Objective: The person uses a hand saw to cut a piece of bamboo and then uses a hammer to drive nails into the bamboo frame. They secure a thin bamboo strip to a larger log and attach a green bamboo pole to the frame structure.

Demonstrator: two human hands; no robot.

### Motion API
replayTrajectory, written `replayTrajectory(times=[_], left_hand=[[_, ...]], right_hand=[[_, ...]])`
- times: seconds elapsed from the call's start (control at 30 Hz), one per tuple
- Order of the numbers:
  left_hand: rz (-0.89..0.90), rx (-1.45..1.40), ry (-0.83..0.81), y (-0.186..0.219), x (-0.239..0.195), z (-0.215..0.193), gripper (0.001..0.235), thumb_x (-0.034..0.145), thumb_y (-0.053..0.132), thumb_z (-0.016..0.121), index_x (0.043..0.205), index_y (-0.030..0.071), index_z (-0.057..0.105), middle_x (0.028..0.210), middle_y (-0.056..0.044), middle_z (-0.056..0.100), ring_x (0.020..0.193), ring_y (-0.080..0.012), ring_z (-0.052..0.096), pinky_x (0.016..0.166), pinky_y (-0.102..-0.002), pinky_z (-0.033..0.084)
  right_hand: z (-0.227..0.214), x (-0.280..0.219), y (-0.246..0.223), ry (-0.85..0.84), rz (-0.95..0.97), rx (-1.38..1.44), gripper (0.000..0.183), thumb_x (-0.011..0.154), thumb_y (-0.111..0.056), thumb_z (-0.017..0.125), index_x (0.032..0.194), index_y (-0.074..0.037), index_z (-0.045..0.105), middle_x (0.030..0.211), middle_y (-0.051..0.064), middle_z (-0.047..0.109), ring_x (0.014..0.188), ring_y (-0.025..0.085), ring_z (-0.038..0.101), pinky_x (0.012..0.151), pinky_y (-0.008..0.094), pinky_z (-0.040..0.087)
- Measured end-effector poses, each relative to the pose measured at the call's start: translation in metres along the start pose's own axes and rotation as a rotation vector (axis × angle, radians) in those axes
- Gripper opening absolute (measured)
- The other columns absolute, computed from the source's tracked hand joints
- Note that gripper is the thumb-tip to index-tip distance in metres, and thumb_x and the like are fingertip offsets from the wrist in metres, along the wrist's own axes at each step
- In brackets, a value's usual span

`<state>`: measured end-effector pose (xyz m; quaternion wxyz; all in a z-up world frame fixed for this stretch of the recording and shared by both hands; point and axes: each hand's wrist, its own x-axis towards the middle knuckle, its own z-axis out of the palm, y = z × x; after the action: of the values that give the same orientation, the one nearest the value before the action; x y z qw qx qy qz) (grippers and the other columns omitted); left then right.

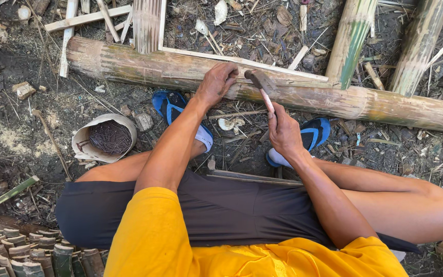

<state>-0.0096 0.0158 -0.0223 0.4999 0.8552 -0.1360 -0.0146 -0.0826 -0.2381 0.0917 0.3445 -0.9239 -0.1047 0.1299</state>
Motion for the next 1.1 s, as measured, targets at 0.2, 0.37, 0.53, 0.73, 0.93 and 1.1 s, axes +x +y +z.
replayTrajectory(times=[0.2, 0.37, 0.53, 0.73, 0.93, 1.1], left_hand=[[-0.052, 0.052, -0.097, 0.006, 0.009, -0.002, 0.032, 0.089, 0.000, 0.071, 0.113, 0.007, 0.050, 0.095, -0.014, 0.067, 0.090, -0.0352, 0.066, 0.079, -0.045, 0.054], [-0.141, 0.164, -0.255, 0.005, 0.017, 0.000, 0.035, 0.092, 0.002, 0.071, 0.116, 0.010, 0.047, 0.086, -0.012, 0.063, 0.085, -0.0334, 0.065, 0.075, -0.047, 0.053], [-0.149, 0.121, -0.213, 0.004, 0.015, -0.001, 0.034, 0.091, 0.005, 0.072, 0.114, 0.009, 0.047, 0.094, -0.012, 0.067, 0.086, -0.0332, 0.068, 0.076, -0.045, 0.055], [-0.148, 0.103, -0.190, 0.006, 0.013, -0.004, 0.033, 0.090, 0.005, 0.073, 0.111, 0.008, 0.049, 0.095, -0.013, 0.069, 0.089, -0.0356, 0.069, 0.076, -0.047, 0.053], [-0.143, 0.109, -0.197, 0.006, 0.015, -0.004, 0.032, 0.089, 0.005, 0.073, 0.110, 0.008, 0.049, 0.094, -0.014, 0.068, 0.089, -0.0373, 0.068, 0.076, -0.048, 0.052], [-0.118, 0.122, -0.194, 0.004, 0.020, -0.004, 0.033, 0.089, 0.003, 0.073, 0.111, 0.007, 0.049, 0.092, -0.016, 0.069, 0.088, -0.0390, 0.068, 0.075, -0.048, 0.052]], right_hand=[[0.009, 0.011, 0.003, -0.114, 0.133, -0.177, 0.021, 0.109, -0.019, 0.051, 0.126, -0.007, 0.053, 0.083, 0.026, 0.068, 0.076, 0.050, 0.066, 0.067, 0.060, 0.048], [-0.002, 0.006, 0.001, 0.019, 0.019, -0.066, 0.023, 0.110, -0.019, 0.049, 0.128, -0.005, 0.049, 0.086, 0.028, 0.067, 0.077, 0.051, 0.066, 0.062, 0.059, 0.048], [0.008, 0.003, 0.005, 0.026, -0.029, -0.103, 0.021, 0.109, -0.016, 0.050, 0.126, -0.004, 0.047, 0.085, 0.030, 0.066, 0.074, 0.052, 0.065, 0.060, 0.058, 0.049], [-0.008, 0.013, -0.006, -0.007, 0.058, -0.097, 0.012, 0.112, -0.014, 0.051, 0.117, -0.004, 0.046, 0.077, 0.026, 0.064, 0.067, 0.049, 0.064, 0.058, 0.058, 0.047], [-0.019, -0.002, -0.018, 0.182, -0.153, 0.071, 0.025, 0.104, -0.011, 0.047, 0.127, -0.002, 0.047, 0.073, 0.026, 0.063, 0.061, 0.044, 0.067, 0.054, 0.055, 0.052], [0.007, 0.024, 0.009, -0.186, 0.242, -0.277, 0.021, 0.112, -0.024, 0.047, 0.114, -0.004, 0.042, 0.079, 0.028, 0.067, 0.064, 0.052, 0.065, 0.056, 0.060, 0.052]])
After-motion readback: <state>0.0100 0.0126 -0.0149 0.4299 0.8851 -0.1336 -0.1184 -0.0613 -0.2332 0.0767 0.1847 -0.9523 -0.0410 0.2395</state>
